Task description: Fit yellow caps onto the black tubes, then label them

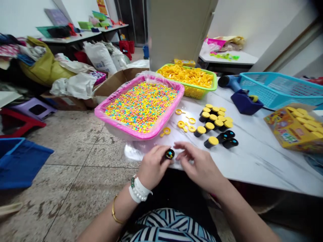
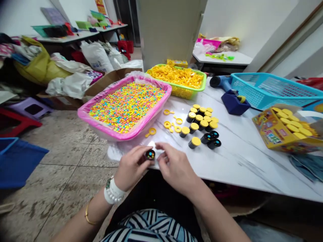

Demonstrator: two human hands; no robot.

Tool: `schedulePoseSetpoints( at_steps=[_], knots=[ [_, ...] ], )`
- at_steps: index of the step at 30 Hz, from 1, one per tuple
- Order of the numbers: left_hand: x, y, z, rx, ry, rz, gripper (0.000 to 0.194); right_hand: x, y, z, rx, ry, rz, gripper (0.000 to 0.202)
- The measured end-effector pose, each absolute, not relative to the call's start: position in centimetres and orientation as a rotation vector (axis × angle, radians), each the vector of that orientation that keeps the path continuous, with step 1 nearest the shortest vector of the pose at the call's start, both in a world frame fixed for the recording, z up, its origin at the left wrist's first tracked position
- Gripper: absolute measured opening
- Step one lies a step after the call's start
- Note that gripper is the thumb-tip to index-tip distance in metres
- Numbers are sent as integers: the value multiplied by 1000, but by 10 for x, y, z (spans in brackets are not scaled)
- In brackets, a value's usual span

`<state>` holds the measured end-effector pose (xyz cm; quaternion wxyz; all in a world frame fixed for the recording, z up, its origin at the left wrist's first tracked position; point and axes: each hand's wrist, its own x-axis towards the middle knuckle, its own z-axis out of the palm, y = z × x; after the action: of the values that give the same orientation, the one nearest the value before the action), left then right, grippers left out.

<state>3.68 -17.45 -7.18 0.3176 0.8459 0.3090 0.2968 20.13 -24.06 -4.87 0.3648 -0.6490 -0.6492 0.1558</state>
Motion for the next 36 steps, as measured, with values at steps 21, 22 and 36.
schedulePoseSetpoints(
  at_steps=[21,22,36],
  knots=[
    [68,-170,-81,2309,753,619,24,210,-277,-54,-1665,-1455,405,9],
    [69,-170,-81,2316,748,620,24,212,-270,-54,-1684,-1300,492,10],
    [68,-171,-81,2383,752,529,22,220,-244,-61,-1487,-651,1198,30]
  ],
)
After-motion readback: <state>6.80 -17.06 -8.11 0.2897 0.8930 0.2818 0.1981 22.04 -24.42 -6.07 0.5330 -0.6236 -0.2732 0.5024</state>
